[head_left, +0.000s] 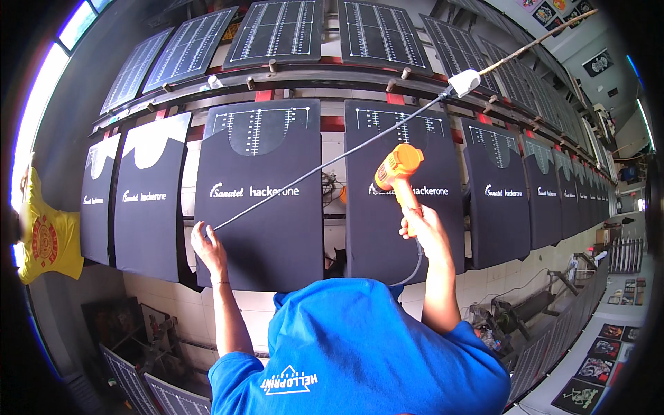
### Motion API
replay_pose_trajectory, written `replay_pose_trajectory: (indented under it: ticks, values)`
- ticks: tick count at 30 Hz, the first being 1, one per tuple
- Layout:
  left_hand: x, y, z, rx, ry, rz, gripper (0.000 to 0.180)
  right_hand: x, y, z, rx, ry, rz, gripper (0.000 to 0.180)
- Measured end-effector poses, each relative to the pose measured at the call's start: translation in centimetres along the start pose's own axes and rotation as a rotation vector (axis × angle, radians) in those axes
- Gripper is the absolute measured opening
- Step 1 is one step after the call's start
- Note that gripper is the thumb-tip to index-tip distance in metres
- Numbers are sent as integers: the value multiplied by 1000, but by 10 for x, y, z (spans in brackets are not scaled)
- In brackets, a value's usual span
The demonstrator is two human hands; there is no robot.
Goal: The person uses an orange heat gun to apply heat to white printed logos on black t-shirts hanging on a rack. They move the heat gun back and forth over the logo area while occasionally touching the fabric with their left hand.
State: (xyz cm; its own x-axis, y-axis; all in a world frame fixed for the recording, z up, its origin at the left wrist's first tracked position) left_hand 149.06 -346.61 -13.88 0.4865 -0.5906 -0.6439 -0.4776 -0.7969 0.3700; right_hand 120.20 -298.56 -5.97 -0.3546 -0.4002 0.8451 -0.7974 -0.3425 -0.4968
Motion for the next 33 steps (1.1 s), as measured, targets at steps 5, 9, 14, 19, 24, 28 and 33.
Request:
replay_pose_trajectory:
  ticks: [5, 9, 14, 19, 24, 28, 33]
  values:
    - [-23, -1, 14, 206, 49, 191, 33, -3, -3, 0, 16, -7, 12, 33]
    - [-8, -1, 13, 276, 123, 179, 35, -2, -7, 5, 24, -48, 22, 33]
    - [32, 7, -3, 155, 223, 134, 37, -1, -10, 8, 24, -71, -3, 34]
    - [105, 6, -2, 146, 192, -160, 35, -1, -3, 7, 8, -35, -17, 33]
    - [127, 0, 1, 50, 318, -371, 33, 2, 8, 7, -51, 25, -32, 32]
    - [120, -2, -2, 13, 367, -352, 34, 2, 6, 2, -71, -8, -29, 32]
    - [111, -2, -3, 19, 345, -388, 34, -4, 8, -6, -100, 82, 12, 32]
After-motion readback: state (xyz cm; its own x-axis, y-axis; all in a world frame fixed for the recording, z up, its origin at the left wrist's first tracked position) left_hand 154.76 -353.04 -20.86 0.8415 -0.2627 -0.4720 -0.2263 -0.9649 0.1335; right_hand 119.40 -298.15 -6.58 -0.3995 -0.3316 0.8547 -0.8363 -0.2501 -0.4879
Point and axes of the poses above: each hand's wrist, its own y-axis towards the middle knuckle, its own z-axis out of the palm, x = y × z, the point moved 10 cm from there along y, towards the middle knuckle, and after that the axes turned 9 degrees about -y, right-handed, at the moved point
